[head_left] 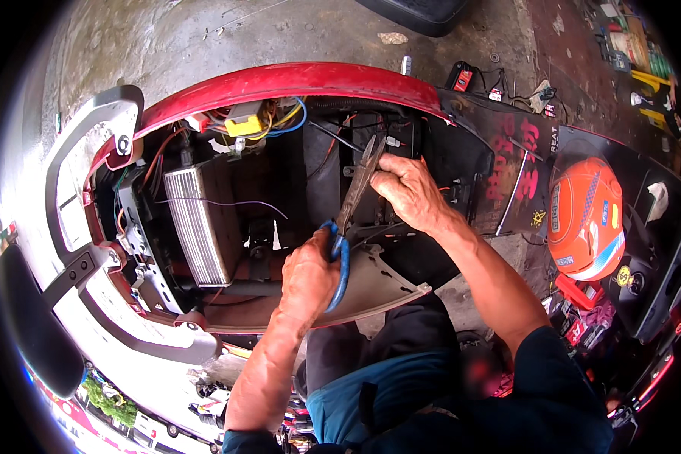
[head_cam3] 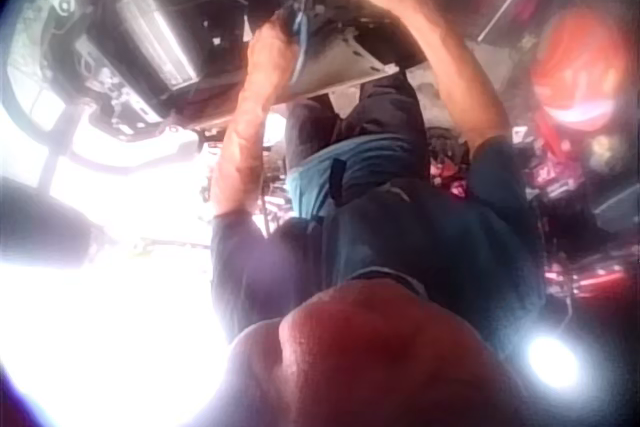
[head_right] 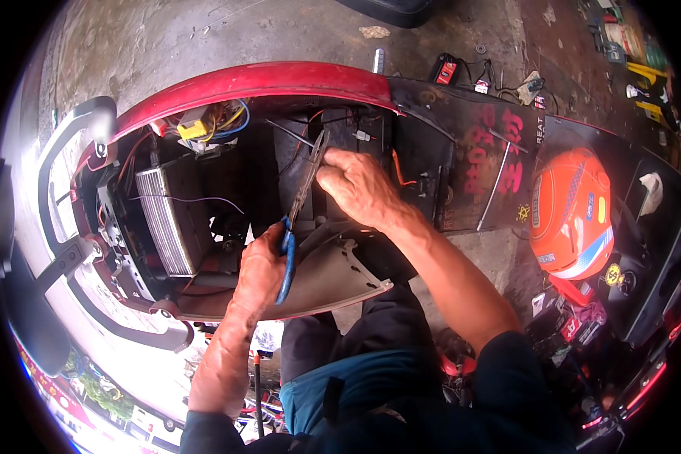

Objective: The person cuts and strips wires inside a scooter compartment using shears, then twists and connects the wire ends together by hand.

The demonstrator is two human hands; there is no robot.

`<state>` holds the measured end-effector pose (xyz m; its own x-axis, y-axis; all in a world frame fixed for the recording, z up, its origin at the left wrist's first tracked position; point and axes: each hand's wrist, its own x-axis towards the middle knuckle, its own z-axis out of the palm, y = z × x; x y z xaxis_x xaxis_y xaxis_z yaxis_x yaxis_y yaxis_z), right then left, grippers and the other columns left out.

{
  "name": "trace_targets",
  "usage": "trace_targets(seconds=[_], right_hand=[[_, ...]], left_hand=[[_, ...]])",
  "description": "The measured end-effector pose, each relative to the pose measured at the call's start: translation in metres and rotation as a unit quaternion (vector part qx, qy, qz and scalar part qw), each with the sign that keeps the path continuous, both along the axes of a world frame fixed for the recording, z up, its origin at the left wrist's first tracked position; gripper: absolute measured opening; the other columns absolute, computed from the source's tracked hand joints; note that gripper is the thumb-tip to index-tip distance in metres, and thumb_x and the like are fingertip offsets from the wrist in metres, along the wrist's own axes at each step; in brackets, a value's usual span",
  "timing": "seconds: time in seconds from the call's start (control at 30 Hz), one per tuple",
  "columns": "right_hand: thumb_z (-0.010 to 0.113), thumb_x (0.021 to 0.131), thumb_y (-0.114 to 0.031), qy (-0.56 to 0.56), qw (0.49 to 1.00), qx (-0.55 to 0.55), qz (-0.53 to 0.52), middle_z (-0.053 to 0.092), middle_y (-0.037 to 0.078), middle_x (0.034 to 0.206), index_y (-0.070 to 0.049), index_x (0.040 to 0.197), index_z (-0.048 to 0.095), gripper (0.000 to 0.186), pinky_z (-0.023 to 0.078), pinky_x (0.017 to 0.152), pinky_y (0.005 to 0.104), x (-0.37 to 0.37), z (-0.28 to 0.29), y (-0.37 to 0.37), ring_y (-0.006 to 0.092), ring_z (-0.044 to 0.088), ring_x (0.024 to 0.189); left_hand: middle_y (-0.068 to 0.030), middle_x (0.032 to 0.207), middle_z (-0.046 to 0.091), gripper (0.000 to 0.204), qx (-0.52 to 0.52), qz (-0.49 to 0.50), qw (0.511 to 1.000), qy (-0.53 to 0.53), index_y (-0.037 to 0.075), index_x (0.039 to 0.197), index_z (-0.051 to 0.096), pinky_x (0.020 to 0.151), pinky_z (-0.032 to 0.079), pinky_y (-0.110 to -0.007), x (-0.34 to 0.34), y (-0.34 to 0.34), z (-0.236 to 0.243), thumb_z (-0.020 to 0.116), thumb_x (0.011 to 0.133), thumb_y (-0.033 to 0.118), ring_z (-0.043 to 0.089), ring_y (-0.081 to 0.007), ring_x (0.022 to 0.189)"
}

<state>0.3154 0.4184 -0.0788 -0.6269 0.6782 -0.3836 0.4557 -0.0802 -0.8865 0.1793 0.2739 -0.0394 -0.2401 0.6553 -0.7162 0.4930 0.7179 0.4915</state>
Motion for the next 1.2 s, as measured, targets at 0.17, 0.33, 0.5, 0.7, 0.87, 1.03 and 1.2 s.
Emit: trace_targets(seconds=[0.17,0.33,0.5,0.7,0.87,1.03,1.2], right_hand=[[0.048,0.079,-0.02,0.028,0.999,0.012,0.033,0.049,0.007,0.058,0.003,0.07,0.055,0.026,0.037,0.051,0.0289,0.005,-0.016,0.005,0.0105,0.046,0.055],[0.05,0.076,-0.017,0.117,0.993,-0.015,-0.001,0.051,0.003,0.057,0.003,0.065,0.056,0.024,0.035,0.049,0.0272,0.003,-0.021,0.002,0.01,0.043,0.051],[0.052,0.076,-0.015,0.11,0.955,-0.261,-0.083,0.049,0.0,0.056,0.0,0.067,0.056,0.019,0.023,0.043,0.0208,0.005,-0.017,0.003,0.0027,0.033,0.046],[0.05,0.076,-0.014,0.125,0.903,-0.395,-0.113,0.046,-0.003,0.055,-0.002,0.065,0.055,0.018,0.022,0.042,0.0209,0.01,-0.013,0.011,0.0025,0.032,0.045],[0.049,0.076,-0.013,0.198,0.873,-0.428,-0.125,0.041,-0.005,0.051,-0.002,0.064,0.054,0.016,0.018,0.04,0.0209,0.014,-0.02,0.006,0.0018,0.027,0.042],[0.051,0.082,-0.012,0.136,0.961,-0.223,-0.092,0.051,0.004,0.062,0.003,0.078,0.06,0.019,0.035,0.05,0.0227,0.006,-0.02,-0.012,0.0088,0.044,0.054],[0.054,0.085,-0.007,-0.064,0.984,0.14,0.089,0.034,0.017,0.136,-0.006,0.124,0.051,0.04,0.033,0.103,0.0357,0.019,-0.035,-0.046,0.0331,0.038,0.125]], left_hand=[[-0.0229,0.083,0.062,0.025,-0.023,0.024,0.995,-0.091,0.001,0.101,0.06,0.072,0.048,-0.044,-0.006,-0.003,-0.008,0.055,0.079,0.012,0.061,-0.0379,0.079],[-0.0176,0.07,0.062,0.019,-0.066,0.063,0.972,-0.218,-0.002,0.092,0.061,0.062,0.049,-0.033,-0.01,-0.002,-0.007,0.057,0.076,0.009,0.061,-0.0254,0.06],[-0.0072,0.068,0.061,0.026,-0.076,0.232,0.847,-0.473,-0.006,0.096,0.06,0.057,0.047,-0.025,-0.012,0.004,0.004,0.062,0.074,0.007,0.058,-0.0132,0.059],[-0.0146,0.073,0.063,0.034,-0.106,0.251,0.768,-0.58,-0.008,0.104,0.057,0.061,0.047,-0.029,-0.016,-0.001,-0.005,0.06,0.075,0.01,0.062,-0.0213,0.059],[-0.0191,0.071,0.061,0.035,-0.101,0.342,0.658,-0.663,-0.012,0.105,0.056,0.054,0.055,-0.036,-0.006,-0.002,-0.004,0.058,0.075,0.006,0.063,-0.0289,0.058],[-0.0177,0.071,0.06,0.033,-0.085,0.383,0.7,-0.597,-0.01,0.105,0.056,0.056,0.055,-0.036,0.003,-0.002,-0.003,0.056,0.074,0.003,0.062,-0.028,0.057],[-0.0134,0.078,0.06,0.032,-0.105,0.411,0.796,-0.431,-0.009,0.107,0.052,0.058,0.053,-0.03,0.003,-0.021,0.007,0.055,0.077,0.0,0.061,-0.0208,0.063]])
